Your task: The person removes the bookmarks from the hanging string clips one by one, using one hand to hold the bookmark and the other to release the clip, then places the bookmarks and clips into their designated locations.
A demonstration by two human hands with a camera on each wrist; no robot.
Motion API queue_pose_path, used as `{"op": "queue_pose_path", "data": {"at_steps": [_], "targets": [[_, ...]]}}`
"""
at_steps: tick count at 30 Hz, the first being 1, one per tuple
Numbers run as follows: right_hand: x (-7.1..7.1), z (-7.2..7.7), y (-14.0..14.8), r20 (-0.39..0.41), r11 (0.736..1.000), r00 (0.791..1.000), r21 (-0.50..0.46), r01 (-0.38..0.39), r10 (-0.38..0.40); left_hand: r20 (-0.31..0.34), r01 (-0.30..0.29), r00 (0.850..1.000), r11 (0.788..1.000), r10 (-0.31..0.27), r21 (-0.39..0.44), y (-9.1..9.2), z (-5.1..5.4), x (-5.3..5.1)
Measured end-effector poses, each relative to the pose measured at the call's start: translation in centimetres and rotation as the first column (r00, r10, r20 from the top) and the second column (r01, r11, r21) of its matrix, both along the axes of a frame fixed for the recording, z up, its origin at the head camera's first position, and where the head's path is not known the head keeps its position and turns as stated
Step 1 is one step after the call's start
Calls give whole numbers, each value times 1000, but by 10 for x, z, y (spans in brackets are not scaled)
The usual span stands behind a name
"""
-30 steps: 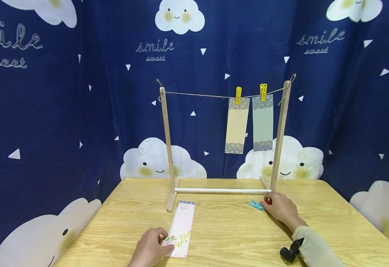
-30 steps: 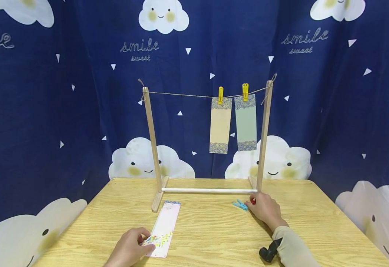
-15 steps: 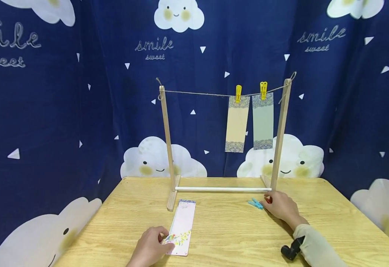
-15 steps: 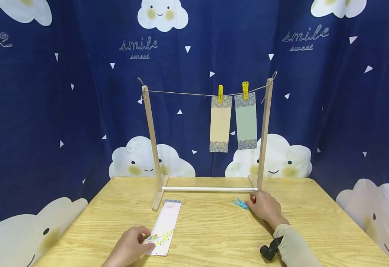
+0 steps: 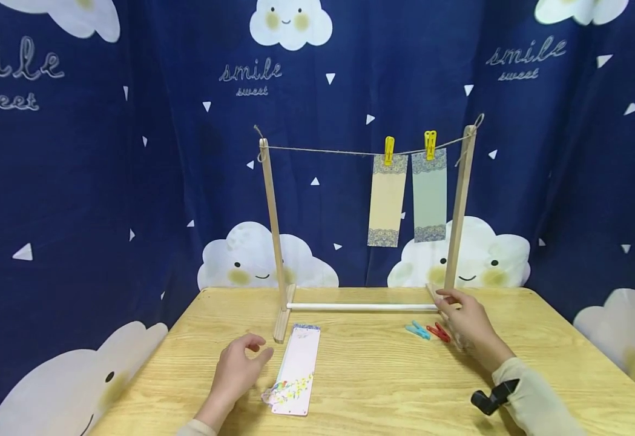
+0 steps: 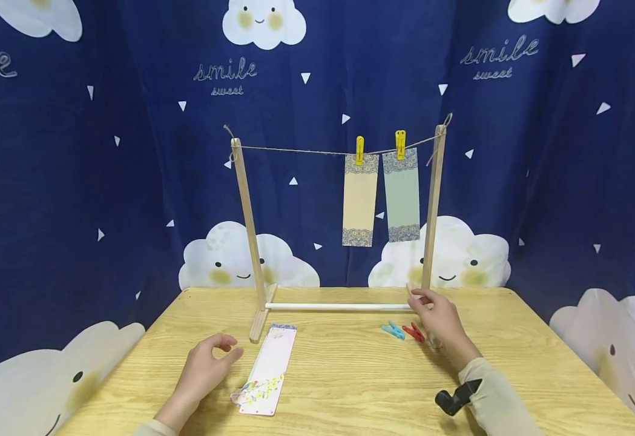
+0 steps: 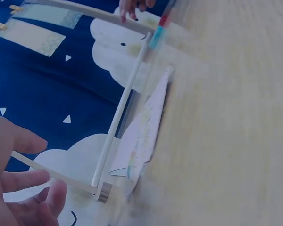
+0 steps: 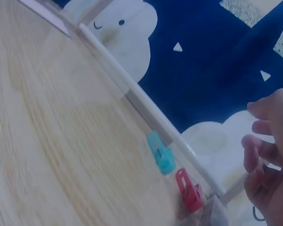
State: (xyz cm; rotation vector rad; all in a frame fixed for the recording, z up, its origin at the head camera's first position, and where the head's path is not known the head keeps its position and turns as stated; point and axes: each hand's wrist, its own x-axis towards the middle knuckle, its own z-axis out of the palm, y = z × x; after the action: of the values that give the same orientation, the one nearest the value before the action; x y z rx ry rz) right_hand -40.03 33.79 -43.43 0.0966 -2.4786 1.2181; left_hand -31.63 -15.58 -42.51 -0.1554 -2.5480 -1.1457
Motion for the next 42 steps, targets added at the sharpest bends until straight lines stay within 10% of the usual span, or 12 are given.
{"op": "queue_pose_path", "data": {"at_steps": [42], "targets": [[0,70,-4,-127,969,984,-200,-148,124,-166,208,968,972,-188,112,50,45,-61]]}}
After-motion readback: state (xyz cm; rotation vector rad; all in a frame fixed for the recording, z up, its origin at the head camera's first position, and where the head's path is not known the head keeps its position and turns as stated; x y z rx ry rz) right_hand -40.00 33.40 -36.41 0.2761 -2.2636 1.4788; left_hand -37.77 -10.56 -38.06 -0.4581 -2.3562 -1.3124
